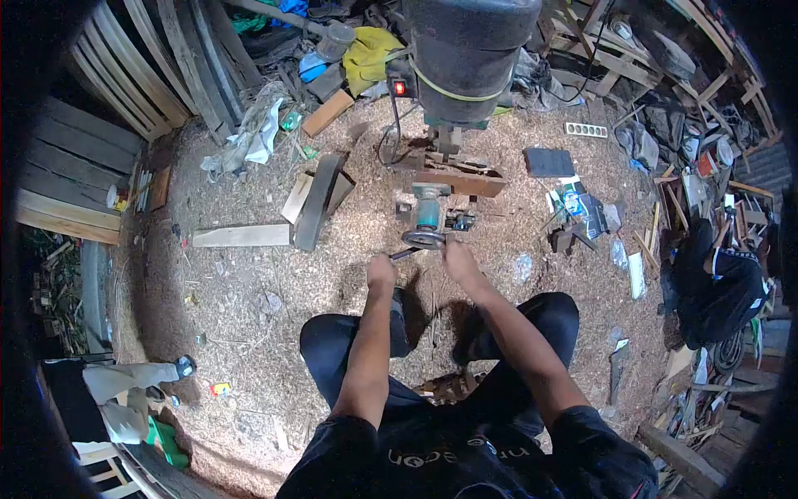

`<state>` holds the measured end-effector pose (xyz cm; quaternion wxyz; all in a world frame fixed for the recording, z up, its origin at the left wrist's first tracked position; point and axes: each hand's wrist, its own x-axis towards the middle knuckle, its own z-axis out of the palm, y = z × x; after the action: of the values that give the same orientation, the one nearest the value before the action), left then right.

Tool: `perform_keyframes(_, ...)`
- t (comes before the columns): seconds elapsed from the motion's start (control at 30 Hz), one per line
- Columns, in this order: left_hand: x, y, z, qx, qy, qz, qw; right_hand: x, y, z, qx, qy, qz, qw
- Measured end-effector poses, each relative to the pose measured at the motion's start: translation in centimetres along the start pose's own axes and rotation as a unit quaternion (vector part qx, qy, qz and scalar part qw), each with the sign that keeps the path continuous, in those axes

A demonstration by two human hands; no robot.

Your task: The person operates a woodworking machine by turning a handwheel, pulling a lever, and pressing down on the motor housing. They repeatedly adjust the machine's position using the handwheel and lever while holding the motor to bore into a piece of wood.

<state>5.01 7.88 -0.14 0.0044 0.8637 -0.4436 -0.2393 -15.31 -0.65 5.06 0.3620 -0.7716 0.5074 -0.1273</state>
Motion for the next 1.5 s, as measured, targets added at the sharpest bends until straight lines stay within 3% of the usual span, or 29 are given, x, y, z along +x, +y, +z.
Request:
perform_keyframes(0.1, 0.1, -0.3, 0.3, -0.022, 0.001, -0.012, 1.000, 0.2, 0.1, 0.4, -0.015, -0.003, 0.017, 1.000)
perform_keyframes(0.2, 0.1, -1.0, 0.1, -0.040, 0.008, -0.013, 0.999, 0.2, 0.6, 0.8, -0.013, 0.029, -0.036, 0.999)
perform_keyframes(0.37, 0.5, -1.5, -0.1, -0.088, 0.000, -0.015, 0.996, 0.1, -0.9, -1.4, -0.008, -0.018, -0.015, 1.000)
perform_keyframes(0.4, 0.7, -1.3, -0.6, -0.112, 0.042, 0.001, 0.993, 0.3, -1.5, -2.4, -0.016, -0.029, -0.014, 0.999)
perform_keyframes(0.47, 0.0, -0.5, -1.9, -0.161, 0.123, 0.030, 0.979, 0.4, -2.7, -4.0, 0.005, 0.065, -0.047, 0.997)
perform_keyframes(0.53, -2.7, 3.5, -7.7, -0.233, 0.193, 0.059, 0.951, 0.5, -4.0, -5.9, 0.013, 0.150, -0.101, 0.983)
perform_keyframes(0.6, -4.3, 6.9, -12.9, -0.285, 0.276, 0.153, 0.905, 0.7, -6.2, -9.1, 0.013, 0.231, -0.174, 0.957)
perform_keyframes(0.7, -7.5, 12.6, -22.5, -0.330, 0.396, 0.271, 0.813, 1.4, -10.9, -15.7, 0.136, 0.248, -0.183, 0.942)
perform_keyframes(0.77, -7.9, 16.6, -28.8, -0.350, 0.483, 0.363, 0.716, 1.0, -16.2, -22.0, 0.180, 0.318, -0.182, 0.913)
perform_keyframes(0.83, -8.4, 21.0, -35.4, -0.364, 0.534, 0.445, 0.620, 3.6, -18.8, -27.0, 0.234, 0.407, -0.213, 0.857)
perform_keyframes(0.9, -7.6, 24.4, -40.2, -0.305, 0.579, 0.469, 0.594, 6.6, -21.6, -32.3, 0.205, 0.495, -0.268, 0.800)
perform_keyframes(0.97, -5.9, 26.8, -42.7, -0.295, 0.591, 0.467, 0.587, 11.1, -22.9, -36.5, 0.244, 0.505, -0.250, 0.789)
perform_keyframes(1.07, -4.4, 28.8, -44.1, -0.302, 0.579, 0.468, 0.595, 19.0, -22.9, -41.4, 0.153, 0.518, -0.190, 0.820)
perform_keyframes(1.13, -4.0, 28.7, -43.8, -0.286, 0.602, 0.478, 0.572, 18.5, -25.5, -43.7, 0.244, 0.400, -0.119, 0.875)
perform_keyframes(1.2, -3.7, 28.7, -43.9, -0.283, 0.606, 0.486, 0.562, 23.0, -24.8, -45.9, 0.230, 0.324, -0.082, 0.914)
perform_keyframes(1.27, -3.6, 28.6, -43.7, -0.278, 0.600, 0.480, 0.576, 24.5, -25.6, -46.2, 0.291, 0.309, -0.157, 0.892)
perform_keyframes(1.3, -3.3, 28.7, -43.8, -0.280, 0.615, 0.488, 0.552, 23.0, -26.8, -46.6, 0.313, 0.294, -0.150, 0.891)
perform_keyframes(1.4, -3.0, 28.9, -43.8, -0.286, 0.623, 0.487, 0.541, 26.1, -28.2, -46.9, 0.320, 0.442, -0.073, 0.835)
perform_keyframes(1.47, -3.0, 28.9, -43.6, -0.297, 0.622, 0.487, 0.537, 20.4, -29.1, -46.6, 0.389, 0.339, -0.020, 0.856)
perform_keyframes(1.5, -2.7, 29.1, -43.5, -0.305, 0.624, 0.484, 0.532, 18.3, -29.7, -46.3, 0.447, 0.319, -0.028, 0.835)
